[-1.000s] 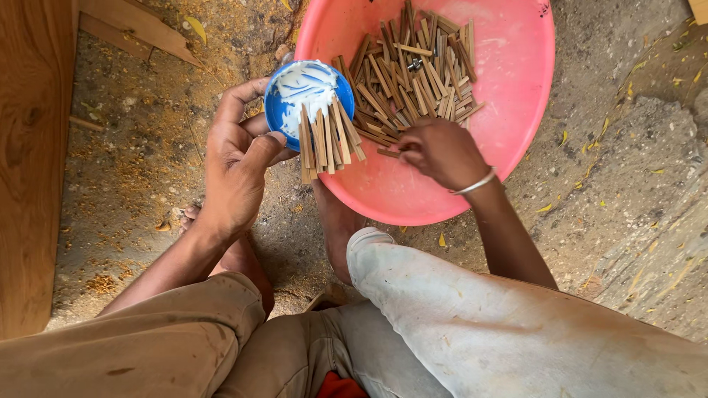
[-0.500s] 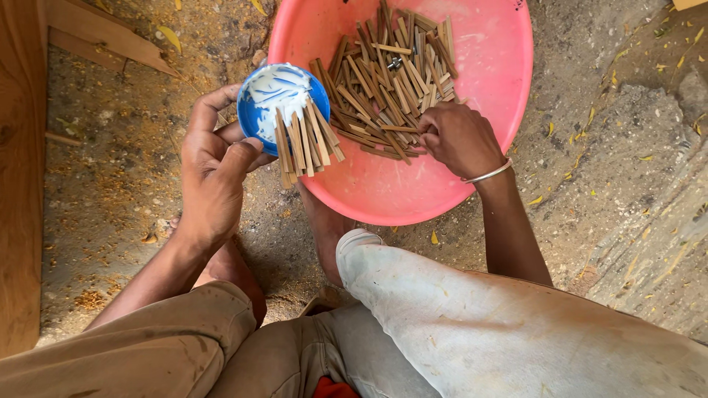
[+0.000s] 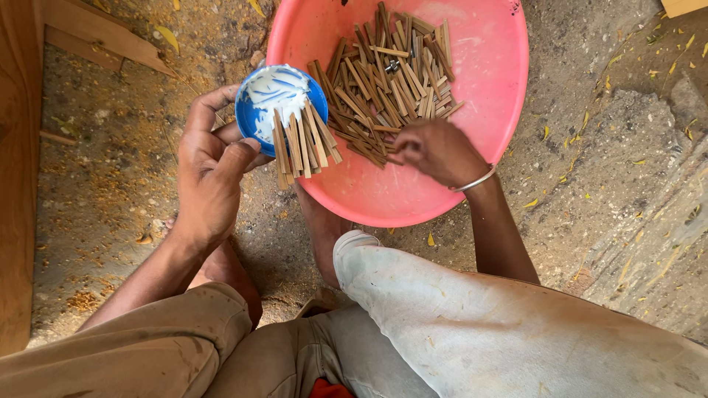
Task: The person sits on the floor and repeatedly picks up small wooden sticks from a pink basin. They dip the end of each stick into a small blue container of white glue and then place the glued stick into a larger white container. The process is repeated for multiple sticks.
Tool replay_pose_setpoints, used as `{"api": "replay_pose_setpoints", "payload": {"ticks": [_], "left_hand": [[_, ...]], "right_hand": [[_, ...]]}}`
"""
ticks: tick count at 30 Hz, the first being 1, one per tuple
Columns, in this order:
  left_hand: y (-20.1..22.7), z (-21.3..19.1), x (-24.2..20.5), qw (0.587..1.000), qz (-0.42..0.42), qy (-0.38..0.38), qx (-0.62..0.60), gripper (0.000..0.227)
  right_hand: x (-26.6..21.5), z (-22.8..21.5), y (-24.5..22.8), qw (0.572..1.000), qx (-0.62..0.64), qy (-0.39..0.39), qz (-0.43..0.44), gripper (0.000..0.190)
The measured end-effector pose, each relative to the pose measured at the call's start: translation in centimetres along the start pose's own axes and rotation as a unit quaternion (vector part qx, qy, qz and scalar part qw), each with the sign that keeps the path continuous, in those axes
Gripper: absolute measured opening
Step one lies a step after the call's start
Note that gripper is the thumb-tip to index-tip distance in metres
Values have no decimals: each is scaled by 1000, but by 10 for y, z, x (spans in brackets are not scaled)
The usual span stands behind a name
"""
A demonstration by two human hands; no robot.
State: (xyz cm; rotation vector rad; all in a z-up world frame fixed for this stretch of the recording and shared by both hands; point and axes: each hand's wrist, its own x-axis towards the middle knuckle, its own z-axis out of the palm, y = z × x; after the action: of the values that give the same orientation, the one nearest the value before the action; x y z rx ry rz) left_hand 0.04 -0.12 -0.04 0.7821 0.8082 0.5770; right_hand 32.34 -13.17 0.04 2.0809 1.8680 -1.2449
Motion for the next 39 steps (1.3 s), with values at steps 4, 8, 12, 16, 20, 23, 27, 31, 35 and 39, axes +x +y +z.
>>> {"api": "replay_pose_setpoints", "payload": {"ticks": [4,8,12,16,20,23,27,31,35,39], "left_hand": [[0,0,0,1000,1,-2,-4,48],[2,1,1,1000,-9,5,-9,45],[1,0,1,1000,-5,3,-2,48],[2,1,1,1000,-6,1,2,48],[3,0,1,1000,3,-2,17,50],[2,-1,1,1000,0,-3,17,48],[2,0,1,1000,2,-2,15,49],[2,0,1,1000,-6,-1,10,48],[0,-1,3,1000,1,-2,4,49],[0,-2,1,1000,-6,-8,-8,51]], "right_hand": [[-7,-6,6,994,-68,42,74,8],[-4,5,0,994,-32,-36,98,12],[2,22,-2,998,-32,34,-45,11],[0,23,-2,997,-8,-74,-17,5],[-8,13,-2,994,-21,-58,86,10],[-15,-1,4,987,-19,32,154,10],[-18,-12,7,974,85,170,122,11],[-5,5,-8,962,63,264,25,16],[23,25,-30,976,-9,213,-47,12],[37,29,-43,990,-57,117,57,27]]}}
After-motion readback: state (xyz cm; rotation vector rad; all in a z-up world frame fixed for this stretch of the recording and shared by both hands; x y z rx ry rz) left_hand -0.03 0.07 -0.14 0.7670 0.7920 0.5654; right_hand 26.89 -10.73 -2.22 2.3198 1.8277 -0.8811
